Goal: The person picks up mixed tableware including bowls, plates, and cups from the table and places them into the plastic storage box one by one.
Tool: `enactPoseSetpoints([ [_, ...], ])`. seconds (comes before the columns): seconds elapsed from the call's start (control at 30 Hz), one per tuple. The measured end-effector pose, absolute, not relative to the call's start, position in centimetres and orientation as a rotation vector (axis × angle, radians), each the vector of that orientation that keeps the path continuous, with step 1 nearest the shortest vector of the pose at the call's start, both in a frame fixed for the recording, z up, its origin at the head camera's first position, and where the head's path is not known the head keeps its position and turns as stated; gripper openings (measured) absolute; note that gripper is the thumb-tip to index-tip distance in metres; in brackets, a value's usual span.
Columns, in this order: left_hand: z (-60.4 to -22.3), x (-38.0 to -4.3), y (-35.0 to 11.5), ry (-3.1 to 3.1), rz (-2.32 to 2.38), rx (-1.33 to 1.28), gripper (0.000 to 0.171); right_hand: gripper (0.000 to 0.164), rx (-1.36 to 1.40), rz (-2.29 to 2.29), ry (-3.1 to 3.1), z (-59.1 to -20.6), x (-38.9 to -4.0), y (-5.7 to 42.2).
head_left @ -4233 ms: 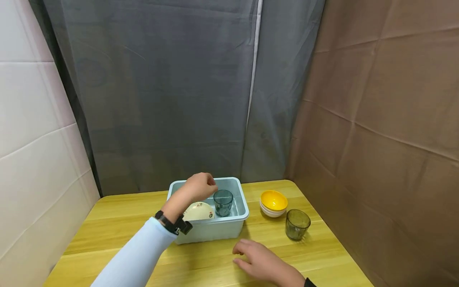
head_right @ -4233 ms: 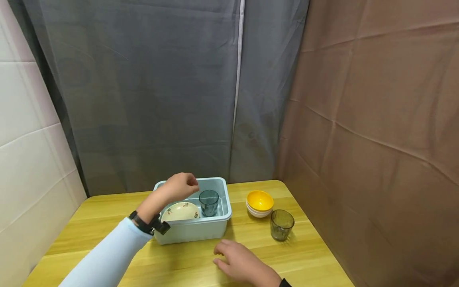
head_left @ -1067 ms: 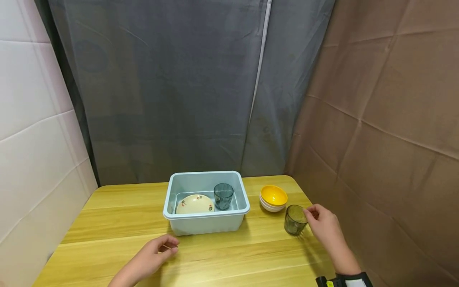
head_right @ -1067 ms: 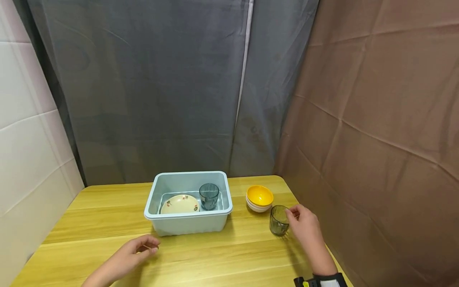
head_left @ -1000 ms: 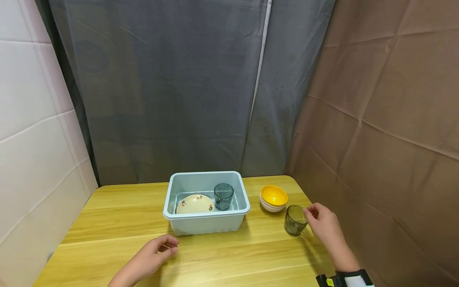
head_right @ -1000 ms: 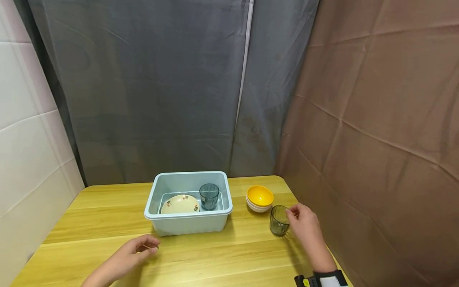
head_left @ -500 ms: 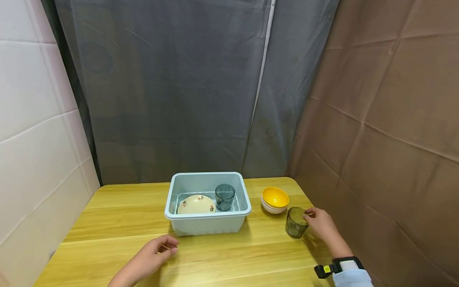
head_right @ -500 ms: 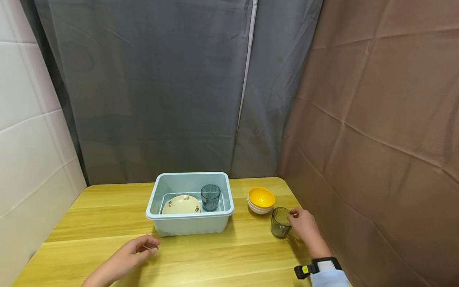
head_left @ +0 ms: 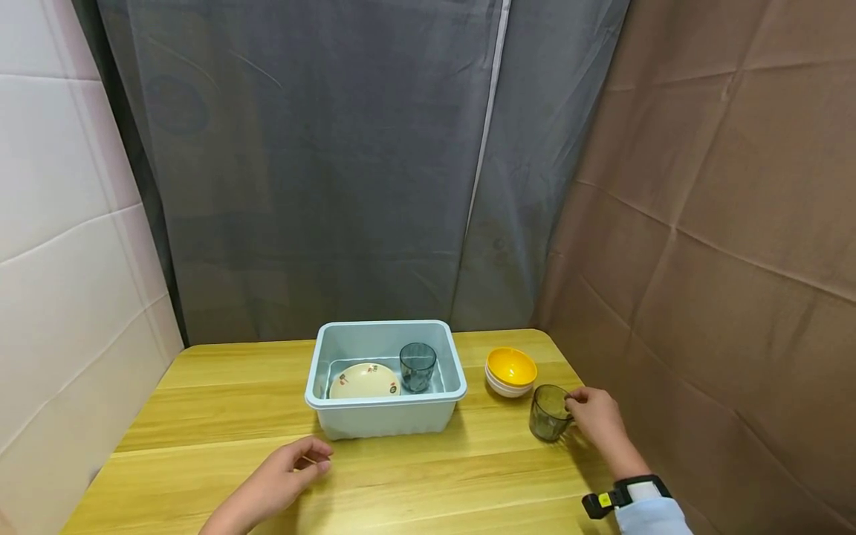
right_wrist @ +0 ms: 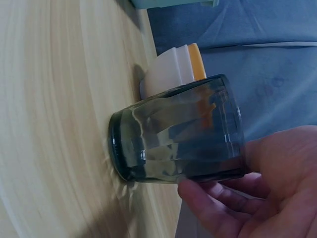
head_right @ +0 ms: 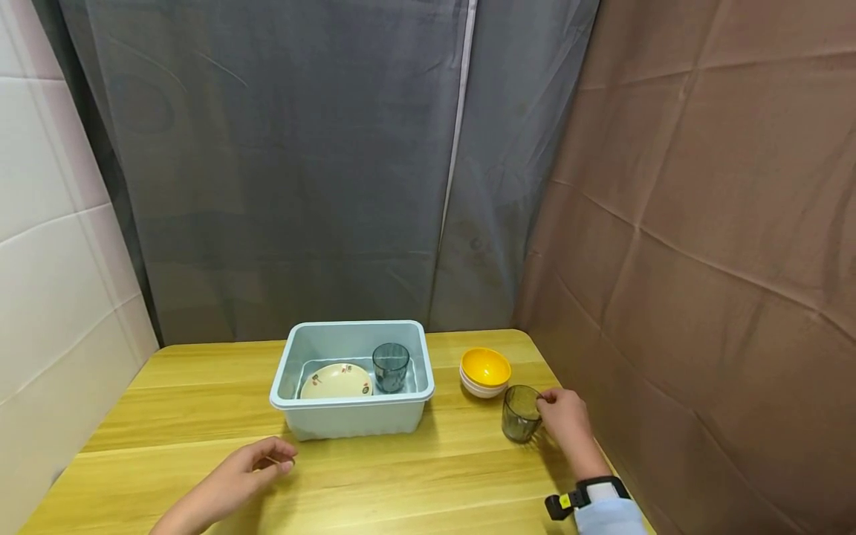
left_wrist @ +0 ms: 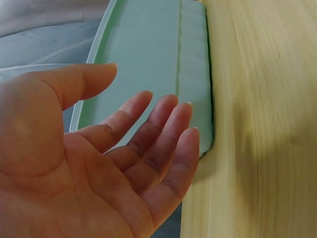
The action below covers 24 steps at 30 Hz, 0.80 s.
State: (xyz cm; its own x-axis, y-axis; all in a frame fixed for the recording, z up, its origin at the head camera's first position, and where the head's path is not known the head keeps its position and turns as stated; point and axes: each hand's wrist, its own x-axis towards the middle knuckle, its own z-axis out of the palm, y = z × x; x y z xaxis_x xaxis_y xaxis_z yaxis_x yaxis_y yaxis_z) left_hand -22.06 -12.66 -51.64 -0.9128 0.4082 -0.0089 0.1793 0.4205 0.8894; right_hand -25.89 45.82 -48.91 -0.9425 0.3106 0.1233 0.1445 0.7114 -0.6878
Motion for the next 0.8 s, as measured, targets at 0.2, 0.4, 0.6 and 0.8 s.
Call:
enactPoseSetpoints([
  [0.2,-51.5,-22.0,-12.7,2.464,1.495,0.54,0.029,0.023,-0.324,0.984,-2.682,-48.6,-25.6,44.9],
  [0.4,-51.3,-21.8,-12.7,2.47,1.503,0.559,0.028,0.025,-0.287,1.078,-2.681,-47.8,-24.6,43.1],
  [0.6,-51.2,-21.9,-12.9,2.472,1.508,0.55,0.027,0.024,-0.238,1.149,-2.686,-47.1,-23.7,40.7],
  [0.8,-51.1,-21.9,-12.7,2.503,1.536,0.533,0.021,0.02,-0.202,1.144,-2.696,-46.3,-22.8,37.8],
])
